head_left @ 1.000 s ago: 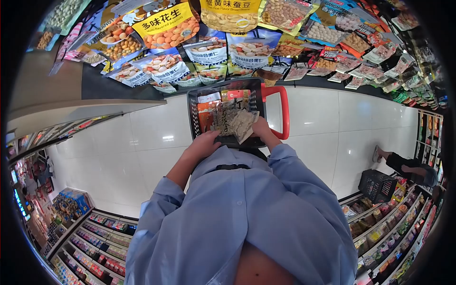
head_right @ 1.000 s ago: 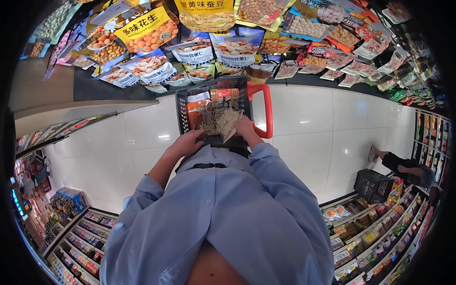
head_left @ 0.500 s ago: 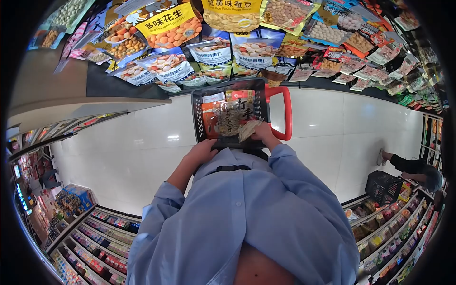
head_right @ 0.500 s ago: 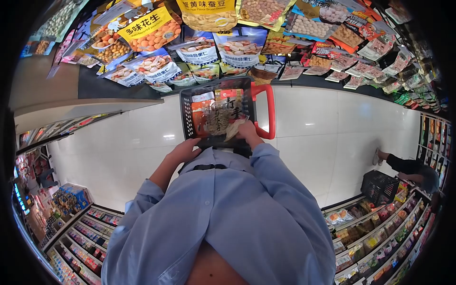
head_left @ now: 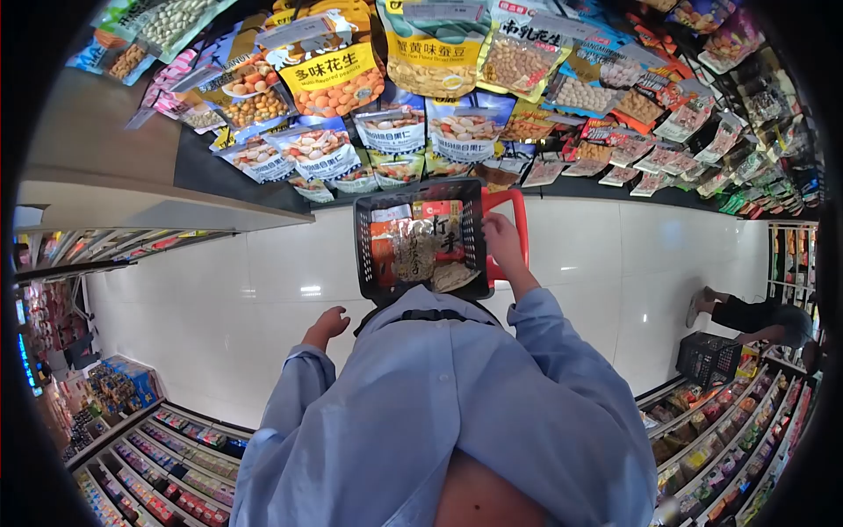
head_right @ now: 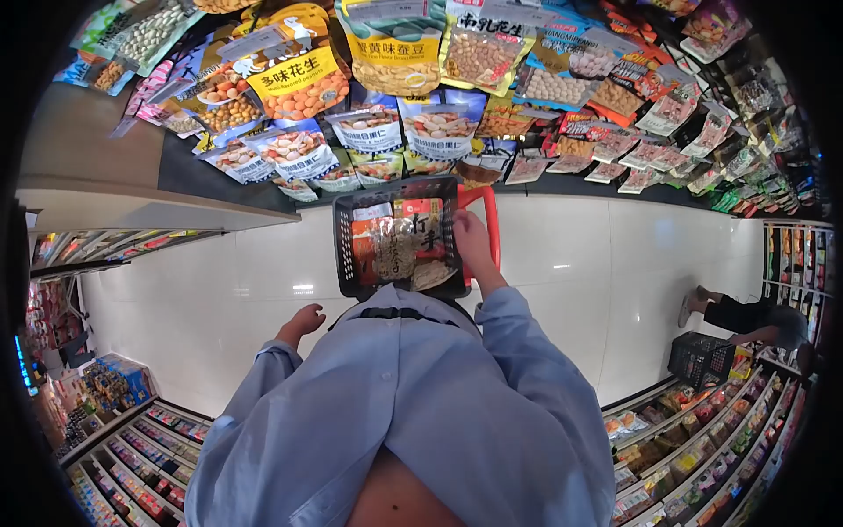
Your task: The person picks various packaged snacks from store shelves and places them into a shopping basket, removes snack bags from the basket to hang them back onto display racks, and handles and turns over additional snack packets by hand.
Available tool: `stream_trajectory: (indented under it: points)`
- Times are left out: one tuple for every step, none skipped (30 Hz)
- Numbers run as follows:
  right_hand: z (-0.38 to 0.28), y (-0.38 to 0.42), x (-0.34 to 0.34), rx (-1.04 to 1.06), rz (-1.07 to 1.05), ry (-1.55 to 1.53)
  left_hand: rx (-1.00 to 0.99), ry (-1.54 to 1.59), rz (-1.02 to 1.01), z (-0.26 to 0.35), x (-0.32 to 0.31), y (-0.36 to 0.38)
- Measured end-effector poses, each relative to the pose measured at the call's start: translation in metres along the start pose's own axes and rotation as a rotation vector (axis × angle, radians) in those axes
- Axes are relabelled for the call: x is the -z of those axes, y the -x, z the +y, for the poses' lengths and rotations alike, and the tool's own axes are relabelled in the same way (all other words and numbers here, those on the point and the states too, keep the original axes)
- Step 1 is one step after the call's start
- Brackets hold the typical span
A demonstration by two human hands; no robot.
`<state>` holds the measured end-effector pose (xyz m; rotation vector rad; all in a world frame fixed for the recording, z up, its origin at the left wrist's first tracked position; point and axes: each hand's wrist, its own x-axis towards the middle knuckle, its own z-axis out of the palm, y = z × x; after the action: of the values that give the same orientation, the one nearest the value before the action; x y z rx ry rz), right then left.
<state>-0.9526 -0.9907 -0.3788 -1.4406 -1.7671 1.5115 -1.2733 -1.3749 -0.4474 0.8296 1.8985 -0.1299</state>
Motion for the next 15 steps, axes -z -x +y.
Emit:
stream_trajectory:
  points:
    - [-0.015, 0.003, 0.013, 0.184, 0.090, 0.122, 0.006, 0.020, -0.005, 0.000, 0.000, 0.001]
    - [-0.034, 0.005, 0.024, 0.257, 0.183, 0.162, 0.007, 0.040, -0.005, 0.003, 0.004, -0.002]
    - [-0.054, 0.009, 0.035, 0.332, 0.278, 0.200, 0.007, 0.060, -0.004, 0.006, 0.006, -0.003]
    - [-0.068, 0.009, 0.044, 0.412, 0.378, 0.235, -0.032, 0.044, 0.015, 0.004, 0.002, -0.010]
    - [-0.077, 0.007, 0.050, 0.483, 0.482, 0.315, -0.072, 0.025, 0.039, 0.002, -0.003, -0.022]
    - [-0.084, 0.006, 0.055, 0.553, 0.591, 0.392, -0.103, 0.009, 0.054, 0.006, -0.005, -0.029]
    - [-0.089, 0.005, 0.059, 0.620, 0.705, 0.465, -0.133, -0.009, 0.071, 0.014, -0.004, -0.035]
    - [-0.090, 0.005, 0.061, 0.543, 0.640, 0.467, -0.164, 0.017, 0.078, 0.027, 0.001, -0.037]
    - [-0.084, 0.007, 0.062, 0.466, 0.573, 0.468, -0.196, 0.041, 0.082, 0.042, 0.008, -0.037]
    - [-0.067, 0.009, 0.061, 0.217, 0.419, 0.503, -0.246, 0.057, 0.094, 0.059, 0.019, -0.037]
    - [-0.041, 0.009, 0.058, -0.031, 0.260, 0.530, -0.297, 0.073, 0.106, 0.076, 0.031, -0.036]
    - [-0.013, 0.007, 0.053, -0.120, 0.215, 0.564, -0.352, 0.165, 0.133, 0.094, 0.044, -0.031]
    - [-0.001, 0.009, 0.053, -0.080, 0.204, 0.385, -0.408, 0.259, 0.162, 0.108, 0.058, -0.028]
    - [0.002, 0.009, 0.051, -0.062, 0.247, 0.434, -0.505, 0.272, 0.174, 0.115, 0.068, -0.040]
    - [0.005, 0.008, 0.048, -0.048, 0.290, 0.482, -0.591, 0.268, 0.227, 0.129, 0.085, -0.038]
